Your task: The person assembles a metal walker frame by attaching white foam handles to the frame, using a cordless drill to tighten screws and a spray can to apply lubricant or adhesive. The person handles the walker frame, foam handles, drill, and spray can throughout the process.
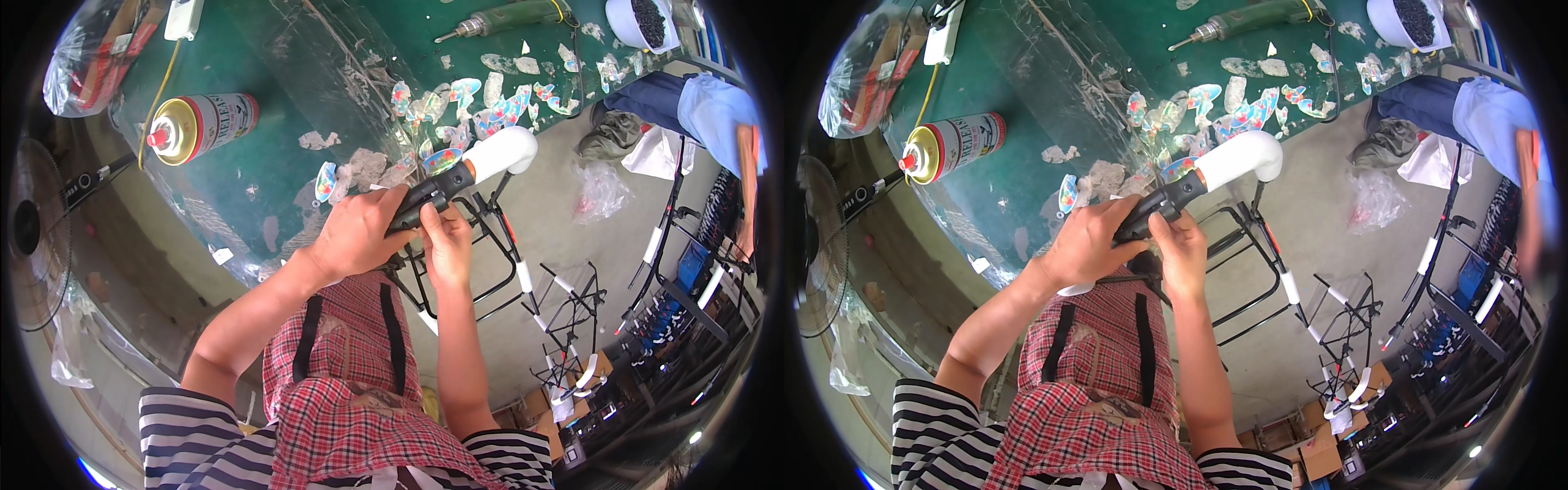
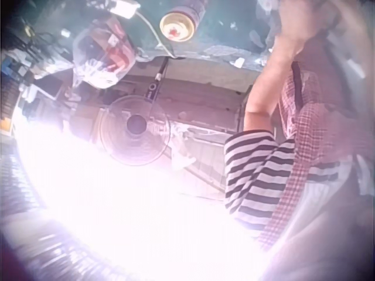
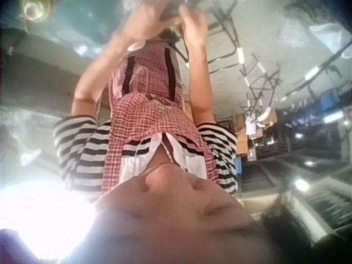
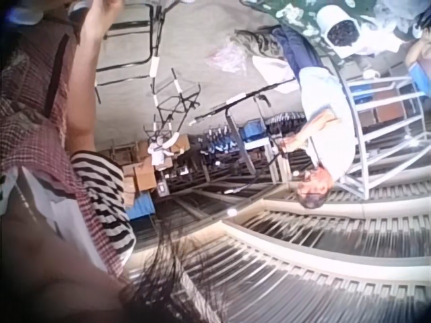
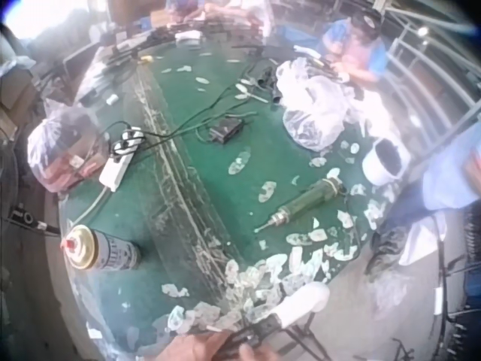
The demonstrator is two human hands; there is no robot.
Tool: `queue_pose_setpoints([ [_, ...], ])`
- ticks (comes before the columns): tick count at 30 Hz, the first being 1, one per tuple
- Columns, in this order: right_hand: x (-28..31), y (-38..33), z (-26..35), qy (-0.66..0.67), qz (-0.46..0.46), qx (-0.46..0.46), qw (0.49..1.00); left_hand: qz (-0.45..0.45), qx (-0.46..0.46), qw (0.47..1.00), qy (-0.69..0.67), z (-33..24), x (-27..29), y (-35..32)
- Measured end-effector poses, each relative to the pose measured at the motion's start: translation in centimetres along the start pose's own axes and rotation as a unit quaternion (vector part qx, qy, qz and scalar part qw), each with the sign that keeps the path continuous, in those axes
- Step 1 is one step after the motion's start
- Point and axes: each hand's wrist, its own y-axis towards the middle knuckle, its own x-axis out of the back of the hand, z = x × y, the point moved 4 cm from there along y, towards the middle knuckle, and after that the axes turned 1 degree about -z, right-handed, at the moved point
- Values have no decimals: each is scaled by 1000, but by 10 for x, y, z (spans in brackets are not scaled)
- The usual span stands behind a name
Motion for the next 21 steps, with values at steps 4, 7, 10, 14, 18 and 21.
queue_pose_setpoints([
  [4, 7, 0, -4, -23, 16, -20, 999, -20, -7, 1000, -3, 1, -4, -1],
  [7, 9, -1, -2, -30, 18, -14, 999, 44, -61, 991, -111, 11, 3, 8],
  [10, 7, -4, 0, -92, -21, -23, 995, 31, -45, 981, -187, 17, 3, 13],
  [14, 0, -11, 7, -112, -57, 25, 992, 32, -40, 983, -179, 18, 5, 14],
  [18, -12, -15, 12, -134, -86, 42, 986, 32, -41, 987, -153, 18, 5, 12],
  [21, -5, -15, 8, -120, -88, 21, 989, 28, -42, 984, -171, 21, 3, 12],
])
